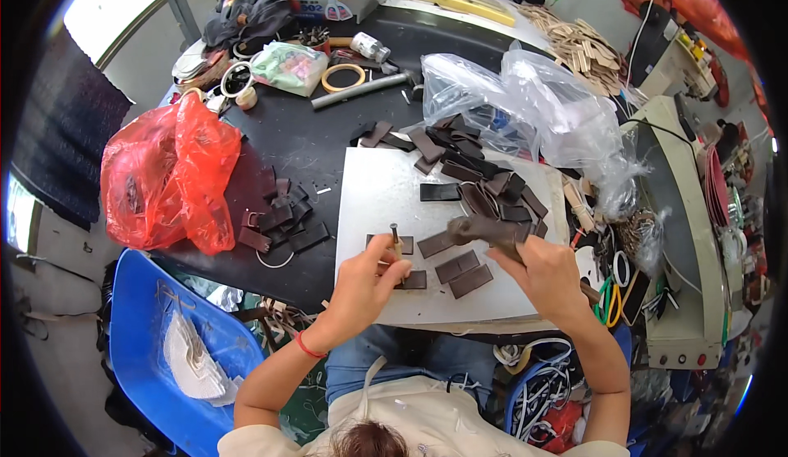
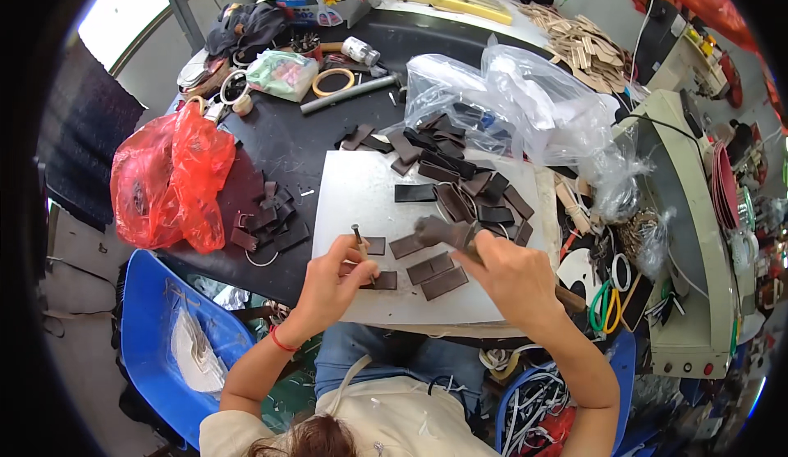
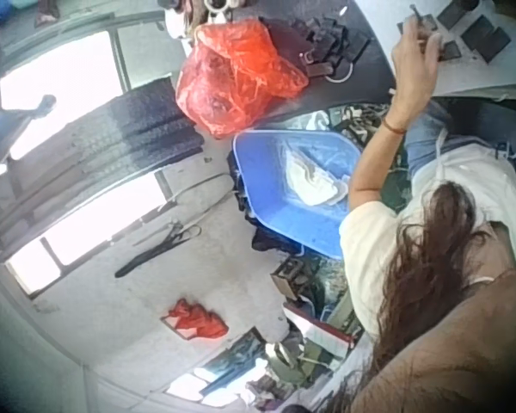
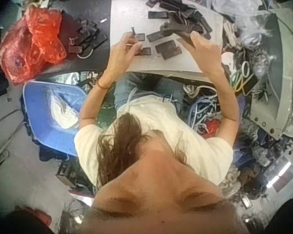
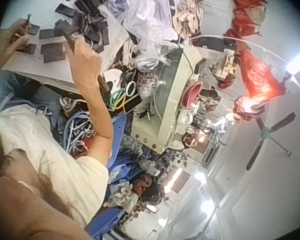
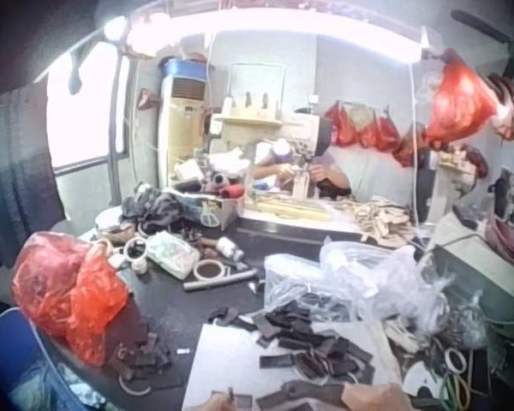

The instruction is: The person assembles leather buckles by placing metal prongs onto rectangular leather pieces and striking them with a hammer. The person repeatedly picks up leather pieces, aligns the metal prongs, and uses a hammer to secure them, moving finished items to a pile on the table.

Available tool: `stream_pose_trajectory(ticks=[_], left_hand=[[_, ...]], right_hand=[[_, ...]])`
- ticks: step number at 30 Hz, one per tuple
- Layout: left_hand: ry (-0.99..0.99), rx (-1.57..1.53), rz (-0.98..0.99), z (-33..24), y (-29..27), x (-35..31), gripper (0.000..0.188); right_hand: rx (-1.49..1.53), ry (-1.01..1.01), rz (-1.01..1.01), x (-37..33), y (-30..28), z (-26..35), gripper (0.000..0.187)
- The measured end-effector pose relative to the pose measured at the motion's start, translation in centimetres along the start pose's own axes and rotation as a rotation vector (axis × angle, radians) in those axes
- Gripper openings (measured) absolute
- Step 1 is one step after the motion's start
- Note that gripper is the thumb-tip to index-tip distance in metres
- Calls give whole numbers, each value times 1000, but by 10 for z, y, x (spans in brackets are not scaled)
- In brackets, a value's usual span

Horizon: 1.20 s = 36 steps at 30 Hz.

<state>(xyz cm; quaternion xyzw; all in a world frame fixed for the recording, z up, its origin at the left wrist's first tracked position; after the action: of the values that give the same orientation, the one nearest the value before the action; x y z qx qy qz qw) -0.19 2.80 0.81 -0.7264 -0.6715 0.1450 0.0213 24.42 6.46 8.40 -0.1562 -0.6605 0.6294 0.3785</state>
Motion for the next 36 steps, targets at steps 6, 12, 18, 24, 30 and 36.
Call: stream_pose_trajectory(ticks=[6,12,18,24,30,36], left_hand=[[-49,-299,-15,-8,2,13,25],[-20,-356,-45,-12,8,28,26],[-112,-330,65,-11,29,43,26],[-149,-312,49,-11,32,46,22],[-55,-130,15,-16,34,41,16],[353,287,-49,-8,38,40,20]], right_hand=[[-82,60,-30,-22,28,-19,35],[-20,54,-33,-36,15,-8,36],[92,34,6,-23,17,-6,35],[96,31,55,-25,27,-10,35],[125,32,60,-24,27,-13,35],[337,180,-303,-6,-30,-16,14]])
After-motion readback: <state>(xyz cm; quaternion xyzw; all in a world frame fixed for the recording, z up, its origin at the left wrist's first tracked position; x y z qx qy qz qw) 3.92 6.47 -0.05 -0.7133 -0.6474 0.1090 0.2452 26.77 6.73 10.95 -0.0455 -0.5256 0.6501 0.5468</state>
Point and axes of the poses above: each hand's wrist, its own x-axis towards the middle knuckle, its own y-axis out of the palm, z = x × y, the point moved 1 cm from there along x, towards the middle knuckle, and after that the axes turned 13 degrees about -y, right-handed, at the moved point
